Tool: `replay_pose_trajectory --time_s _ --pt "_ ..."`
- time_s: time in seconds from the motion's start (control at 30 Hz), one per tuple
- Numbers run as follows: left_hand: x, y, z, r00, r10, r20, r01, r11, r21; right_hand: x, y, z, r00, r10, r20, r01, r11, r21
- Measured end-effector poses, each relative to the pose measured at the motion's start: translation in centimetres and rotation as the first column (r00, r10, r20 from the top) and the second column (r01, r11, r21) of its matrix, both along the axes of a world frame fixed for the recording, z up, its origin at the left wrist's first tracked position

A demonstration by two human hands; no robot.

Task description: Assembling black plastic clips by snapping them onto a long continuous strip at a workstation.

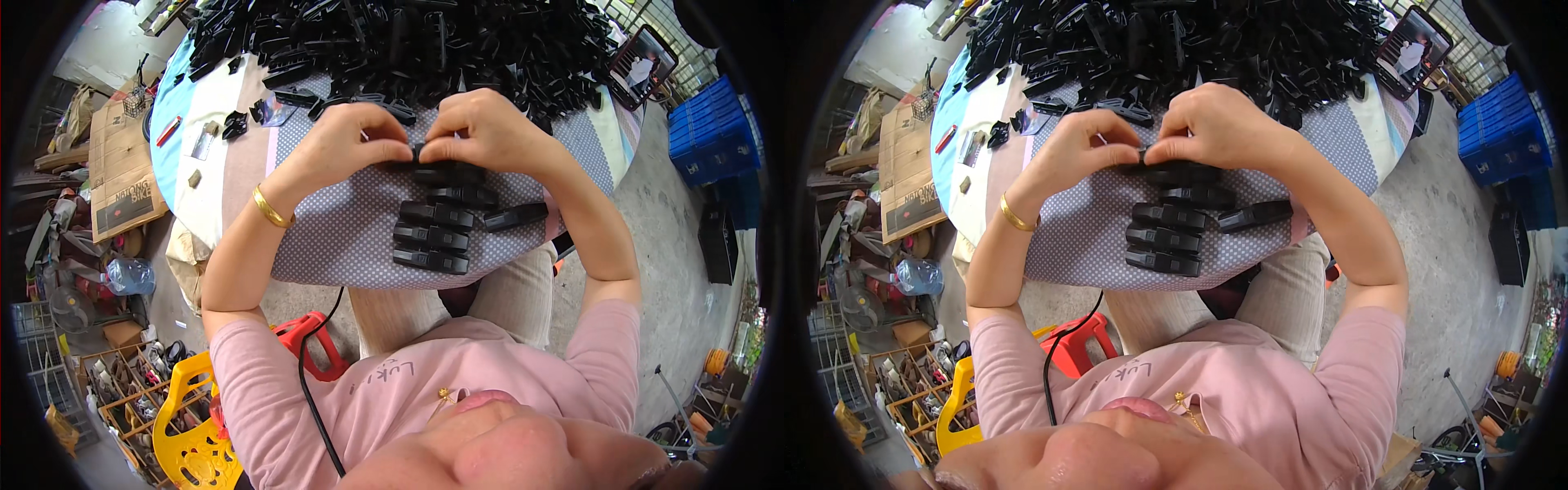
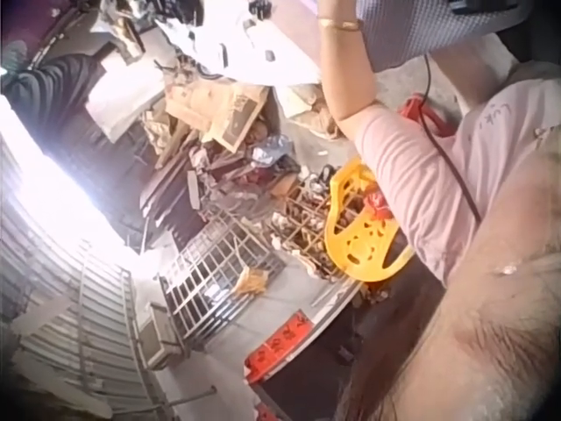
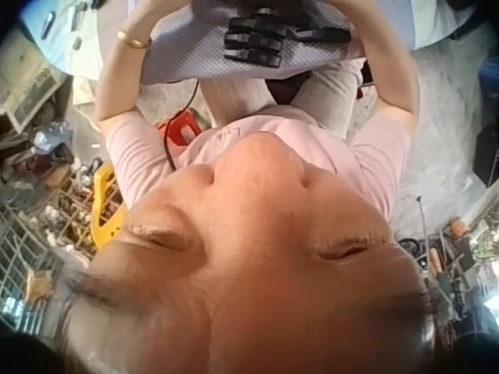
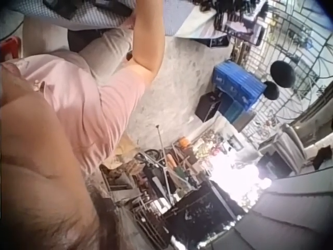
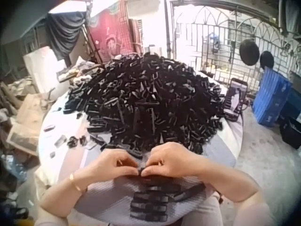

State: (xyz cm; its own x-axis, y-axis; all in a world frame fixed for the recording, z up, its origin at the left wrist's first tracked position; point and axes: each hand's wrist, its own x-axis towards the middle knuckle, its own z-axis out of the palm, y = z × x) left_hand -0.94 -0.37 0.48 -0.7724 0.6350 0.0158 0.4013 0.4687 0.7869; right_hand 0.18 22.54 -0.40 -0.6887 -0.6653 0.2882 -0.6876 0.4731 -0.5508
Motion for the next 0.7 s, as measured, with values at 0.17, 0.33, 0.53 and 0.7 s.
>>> replay_pose_trajectory --time_s 0.17,0.33,0.53,0.7 --pt "-0.5 1.1 -1.0 0.657 0.117 -0.745 -0.252 0.965 -0.070 -1.3 0.7 -0.3 0.821 -0.269 -0.504 0.256 0.962 -0.096" --pt "-0.2 0.8 -1.1 0.641 0.041 -0.767 -0.172 0.981 -0.090 -2.2 -1.7 -2.0 0.728 -0.118 -0.676 0.257 0.960 0.110" --pt "0.8 0.7 -0.2 0.754 -0.103 -0.648 -0.007 0.986 -0.164 -2.5 -1.7 -1.6 0.796 -0.082 -0.599 0.272 0.934 0.233" --pt "1.6 1.2 0.4 0.858 -0.089 -0.506 -0.020 0.978 -0.206 -2.3 -2.1 -1.8 0.748 -0.089 -0.658 0.300 0.929 0.215"
